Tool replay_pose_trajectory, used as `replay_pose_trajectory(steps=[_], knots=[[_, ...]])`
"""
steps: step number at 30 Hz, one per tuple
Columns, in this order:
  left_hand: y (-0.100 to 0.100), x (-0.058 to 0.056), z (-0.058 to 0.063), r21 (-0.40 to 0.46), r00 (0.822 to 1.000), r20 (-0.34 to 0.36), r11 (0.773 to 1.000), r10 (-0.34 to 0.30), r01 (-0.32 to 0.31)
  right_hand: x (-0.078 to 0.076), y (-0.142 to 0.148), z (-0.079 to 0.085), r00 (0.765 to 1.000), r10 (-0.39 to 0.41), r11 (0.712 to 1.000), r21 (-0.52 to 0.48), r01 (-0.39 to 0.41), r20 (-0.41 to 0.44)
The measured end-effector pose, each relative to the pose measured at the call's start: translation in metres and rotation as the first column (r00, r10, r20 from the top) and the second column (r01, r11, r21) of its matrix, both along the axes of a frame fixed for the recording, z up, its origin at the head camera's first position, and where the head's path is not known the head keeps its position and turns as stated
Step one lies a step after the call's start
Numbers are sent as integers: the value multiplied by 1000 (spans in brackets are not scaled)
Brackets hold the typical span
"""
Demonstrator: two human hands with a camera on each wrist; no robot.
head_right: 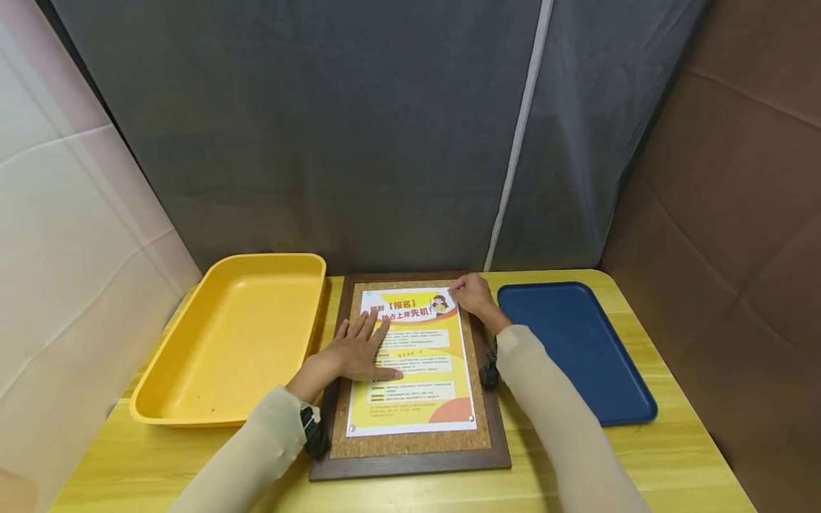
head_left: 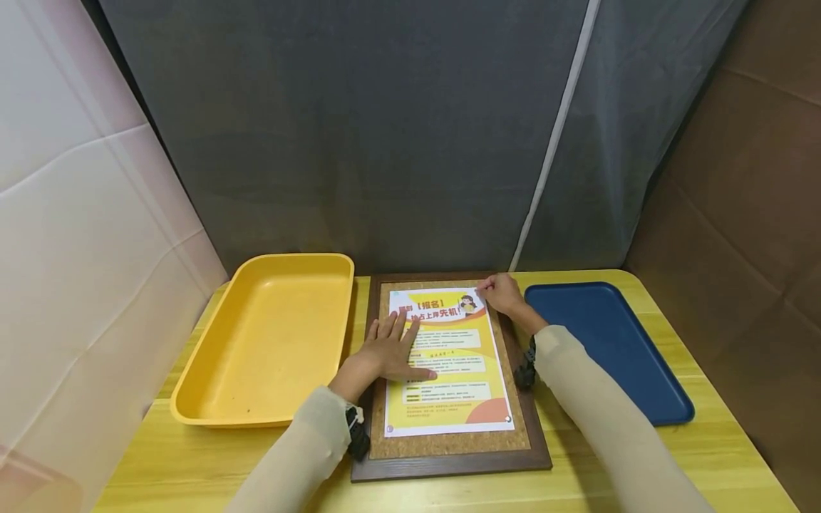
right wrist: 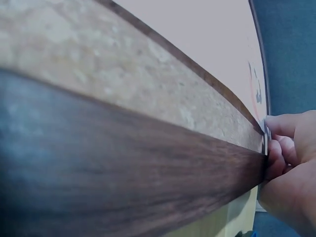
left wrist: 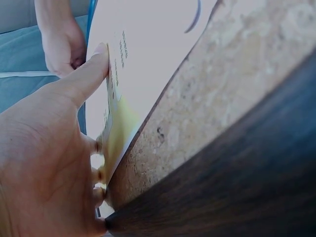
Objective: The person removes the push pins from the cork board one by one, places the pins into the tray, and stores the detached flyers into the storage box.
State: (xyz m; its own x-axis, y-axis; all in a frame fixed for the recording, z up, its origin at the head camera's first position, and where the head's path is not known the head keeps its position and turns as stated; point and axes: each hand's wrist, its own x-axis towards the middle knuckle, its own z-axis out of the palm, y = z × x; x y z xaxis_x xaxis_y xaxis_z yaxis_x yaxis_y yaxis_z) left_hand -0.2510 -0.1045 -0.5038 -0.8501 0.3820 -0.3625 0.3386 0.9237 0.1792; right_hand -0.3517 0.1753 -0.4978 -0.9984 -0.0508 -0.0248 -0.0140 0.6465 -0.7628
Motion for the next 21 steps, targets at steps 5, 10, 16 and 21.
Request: replay_pose_trajectory(steps=[5,10,16,21], knots=[[1,-2,-5,-9,1000,4,1000,8,-8,1,3,3,1000,9,1000,-16,-9,16],[1,-1,-3,-3,1000,-9,1000,11,-11,1,4,6,1000,13,999,-32,-12,27],[3,1,-1,-2,1000,-4,1000,8,-8,0,7,4,997,-5,998,-63,10,77],[4,1,0,-8,1000,8,1000,6,-5,1,11,5,994,-7,994,-110,19,107]])
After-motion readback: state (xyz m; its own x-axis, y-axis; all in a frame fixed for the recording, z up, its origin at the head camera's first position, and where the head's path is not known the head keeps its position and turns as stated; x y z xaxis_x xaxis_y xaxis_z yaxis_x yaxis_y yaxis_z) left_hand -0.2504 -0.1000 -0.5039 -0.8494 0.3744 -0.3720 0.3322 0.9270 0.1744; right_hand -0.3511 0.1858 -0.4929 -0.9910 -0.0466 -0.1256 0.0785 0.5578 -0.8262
